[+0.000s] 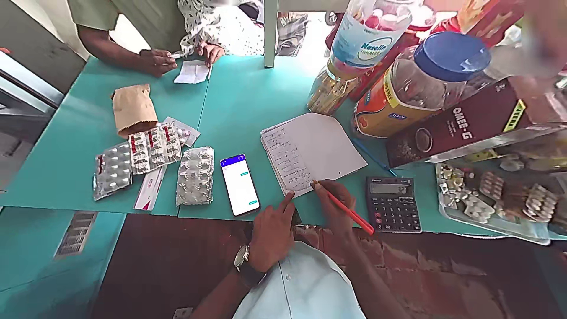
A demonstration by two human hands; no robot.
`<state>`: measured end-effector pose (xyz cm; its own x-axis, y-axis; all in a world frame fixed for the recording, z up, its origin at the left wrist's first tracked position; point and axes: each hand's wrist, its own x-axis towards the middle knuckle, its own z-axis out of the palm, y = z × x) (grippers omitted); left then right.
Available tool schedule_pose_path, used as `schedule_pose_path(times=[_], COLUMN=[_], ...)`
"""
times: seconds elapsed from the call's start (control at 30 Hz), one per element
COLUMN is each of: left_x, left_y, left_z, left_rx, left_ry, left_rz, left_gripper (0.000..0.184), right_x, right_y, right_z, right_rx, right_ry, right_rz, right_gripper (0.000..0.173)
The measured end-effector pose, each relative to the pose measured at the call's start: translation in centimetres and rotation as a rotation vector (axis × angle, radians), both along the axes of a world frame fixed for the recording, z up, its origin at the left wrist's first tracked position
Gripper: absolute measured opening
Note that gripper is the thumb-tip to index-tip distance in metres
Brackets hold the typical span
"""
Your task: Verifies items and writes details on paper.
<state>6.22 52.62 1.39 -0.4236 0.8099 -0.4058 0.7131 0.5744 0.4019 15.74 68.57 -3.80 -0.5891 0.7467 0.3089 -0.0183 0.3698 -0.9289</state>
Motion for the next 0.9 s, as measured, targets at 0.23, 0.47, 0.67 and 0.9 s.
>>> schedule_pose_path(times=[0.23, 0.47, 0.67, 0.9], left_x=[-0.9, -1.7, -3.2, -2.9], left_y=[-1.5, -1.3, 0.5, 2.3], left_z=[-0.4, -0.1, -0.3, -0.1], left_rx=[0.371, 0.394, 0.490, 0.308], left_ry=[0.013, -0.081, -0.291, -0.278], left_rz=[0.263, 0.330, 0.349, 0.302], left_gripper=[0.051, 0.060, 0.063, 0.048], right_x=[-0.9, -1.9, -2.2, -2.1], right_y=[3.2, 3.7, 3.3, 3.0], right_z=[0.9, -0.1, 1.0, 0.3], right_rx=[0.485, 0.453, -0.029, -0.002], right_ry=[-0.339, -0.243, -0.044, -0.120], right_rz=[0.368, 0.361, 0.087, -0.032], right_gripper=[0.034, 0.024, 0.013, 0.018])
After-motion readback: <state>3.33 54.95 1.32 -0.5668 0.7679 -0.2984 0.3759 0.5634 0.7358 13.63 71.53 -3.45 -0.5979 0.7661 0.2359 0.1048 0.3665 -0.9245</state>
